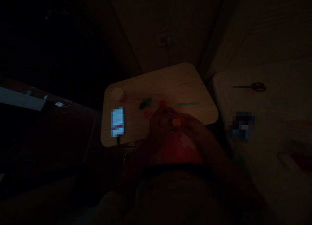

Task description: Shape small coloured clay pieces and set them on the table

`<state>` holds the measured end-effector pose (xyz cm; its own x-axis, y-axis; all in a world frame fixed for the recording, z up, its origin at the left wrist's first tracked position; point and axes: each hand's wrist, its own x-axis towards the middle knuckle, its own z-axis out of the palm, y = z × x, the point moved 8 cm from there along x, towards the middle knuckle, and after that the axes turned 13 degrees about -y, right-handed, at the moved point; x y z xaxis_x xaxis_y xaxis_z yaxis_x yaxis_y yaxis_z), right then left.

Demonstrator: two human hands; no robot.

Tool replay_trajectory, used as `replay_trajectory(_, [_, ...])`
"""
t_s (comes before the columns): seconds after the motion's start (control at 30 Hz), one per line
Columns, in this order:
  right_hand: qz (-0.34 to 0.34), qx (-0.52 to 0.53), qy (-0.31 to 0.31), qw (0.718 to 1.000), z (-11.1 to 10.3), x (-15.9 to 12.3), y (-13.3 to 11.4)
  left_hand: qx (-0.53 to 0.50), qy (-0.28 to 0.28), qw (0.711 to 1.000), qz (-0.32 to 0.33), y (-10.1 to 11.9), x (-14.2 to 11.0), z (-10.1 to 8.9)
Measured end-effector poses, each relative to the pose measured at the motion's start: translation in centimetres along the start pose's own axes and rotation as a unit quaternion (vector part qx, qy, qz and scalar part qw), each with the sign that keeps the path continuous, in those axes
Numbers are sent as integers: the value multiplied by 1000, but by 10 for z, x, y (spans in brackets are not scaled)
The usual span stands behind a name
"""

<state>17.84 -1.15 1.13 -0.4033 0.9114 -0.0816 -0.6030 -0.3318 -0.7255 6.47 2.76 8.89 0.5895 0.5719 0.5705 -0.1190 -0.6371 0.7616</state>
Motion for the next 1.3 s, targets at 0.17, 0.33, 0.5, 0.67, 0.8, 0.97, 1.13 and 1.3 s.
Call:
replay_trajectory(0.17, [7, 14, -13, 1000, -3, 4, 11, 3, 20, 999, 34, 7, 1, -1])
replay_trajectory(0.33, [-13, 8, 30, 999, -9, 5, 13, 34, 44, 998, -1, 1, -4, -1])
replay_trajectory(0.5, [-65, -106, 120, 985, -14, -3, -7, 86, 70, 992, -57, -5, -8, -7])
replay_trajectory(0.67, [-119, -249, 187, 943, -13, -14, -34, 19, 32, 994, -103, -13, -7, -1])
replay_trajectory(0.8, [-159, -360, 198, 898, -6, -23, -53, -29, 55, 984, -168, -24, -10, -3])
replay_trajectory(0.97, [-184, -416, 195, 869, 0, -28, -59, -49, 65, 976, -203, -25, -8, -4])
replay_trajectory(1.13, [-217, -438, 187, 852, 3, -30, -60, -63, 79, 958, -269, -29, -12, -2])
replay_trajectory(1.3, [-205, -506, 154, 823, 9, -31, -68, -77, 28, 962, -259, -30, -9, 4])
